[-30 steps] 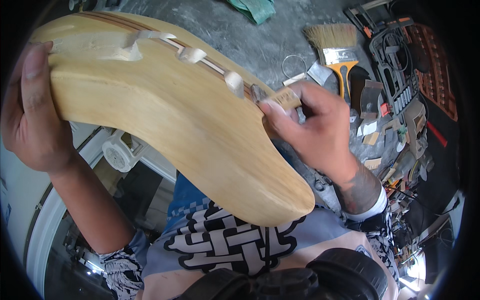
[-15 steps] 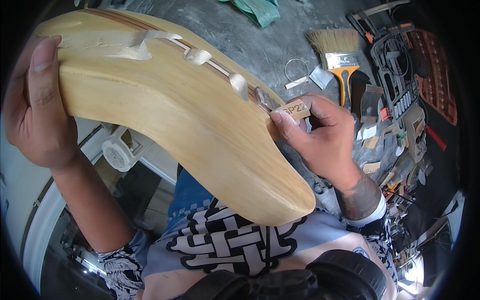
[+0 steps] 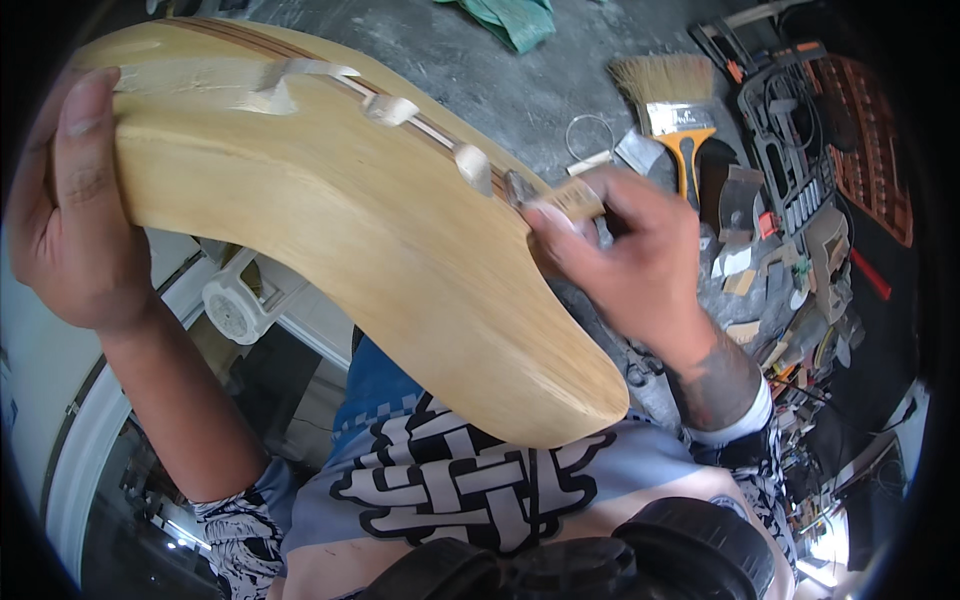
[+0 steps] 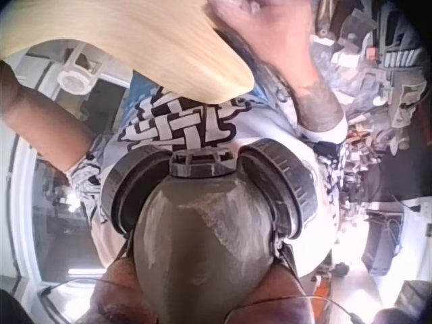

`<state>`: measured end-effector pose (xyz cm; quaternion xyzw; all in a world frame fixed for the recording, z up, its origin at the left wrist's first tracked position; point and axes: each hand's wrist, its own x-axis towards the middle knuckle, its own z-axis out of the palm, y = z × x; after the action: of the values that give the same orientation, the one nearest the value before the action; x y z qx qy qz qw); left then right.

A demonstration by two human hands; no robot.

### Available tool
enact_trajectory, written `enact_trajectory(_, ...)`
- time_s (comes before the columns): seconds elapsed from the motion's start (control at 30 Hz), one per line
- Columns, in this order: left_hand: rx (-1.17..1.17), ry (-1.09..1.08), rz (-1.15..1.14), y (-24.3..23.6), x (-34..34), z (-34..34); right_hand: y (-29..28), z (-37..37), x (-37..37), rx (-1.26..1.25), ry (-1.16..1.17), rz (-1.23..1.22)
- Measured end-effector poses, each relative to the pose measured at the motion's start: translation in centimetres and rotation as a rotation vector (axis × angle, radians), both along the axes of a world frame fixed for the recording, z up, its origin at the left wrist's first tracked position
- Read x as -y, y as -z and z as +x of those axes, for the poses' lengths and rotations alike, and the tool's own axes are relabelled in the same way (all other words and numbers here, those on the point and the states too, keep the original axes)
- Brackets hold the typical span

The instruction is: The person sands the body of a wooden guitar using a sanding block. They focus on smoothing the edges and contours of the instrument, moving the block along the curves and flat surfaces.

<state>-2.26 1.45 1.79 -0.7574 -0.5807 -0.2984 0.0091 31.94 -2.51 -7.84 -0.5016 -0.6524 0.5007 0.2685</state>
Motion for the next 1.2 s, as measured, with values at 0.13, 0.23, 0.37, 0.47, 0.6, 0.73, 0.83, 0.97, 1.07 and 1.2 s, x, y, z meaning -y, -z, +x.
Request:
enact_trajectory(0.13,0.014,0.024,-0.010,0.0,-0.1,0.0,-0.2,0.6,0.9,-0.015,0.062,-0.073)
enact_trajectory(0.23,0.005,0.012,-0.018,0.0,0.0,0.0,-0.6,0.0,-0.7,0.125,-0.096,0.022)
enact_trajectory(0.37,-0.006,0.070,-0.009,-0.1,-0.2,0.0,-0.4,0.9,0.7,-0.006,-0.021,-0.134)
enact_trajectory(0.47,0.008,0.085,-0.016,-0.2,-0.3,-0.2,-0.6,-0.3,-0.9,0.025,-0.056,-0.068)
enact_trajectory(0.6,-0.016,0.105,0.008,-0.2,-0.5,0.3,-0.3,0.6,0.1,0.026,-0.020,-0.051)
enact_trajectory(0.73,0.053,0.053,-0.035,-0.2,-0.3,-0.4,0.0,0.3,0.1,0.024,-0.011,0.083)
enact_trajectory(0.83,-0.019,0.080,-0.016,-0.3,-0.4,0.0,-0.7,2.6,2.2,-0.015,0.071,-0.074)
enact_trajectory(0.97,0.125,0.060,-0.020,0.5,0.1,-0.9,-1.1,2.6,2.1,-0.024,0.063,-0.048)
enact_trajectory(1.07,-0.202,0.196,0.044,0.2,0.1,-2.1,-0.8,2.8,2.2,-0.011,0.089,-0.083)
enact_trajectory(1.2,0.147,0.029,-0.058,0.9,0.9,-2.6,-0.3,2.4,2.1,-0.100,0.112,-0.112)
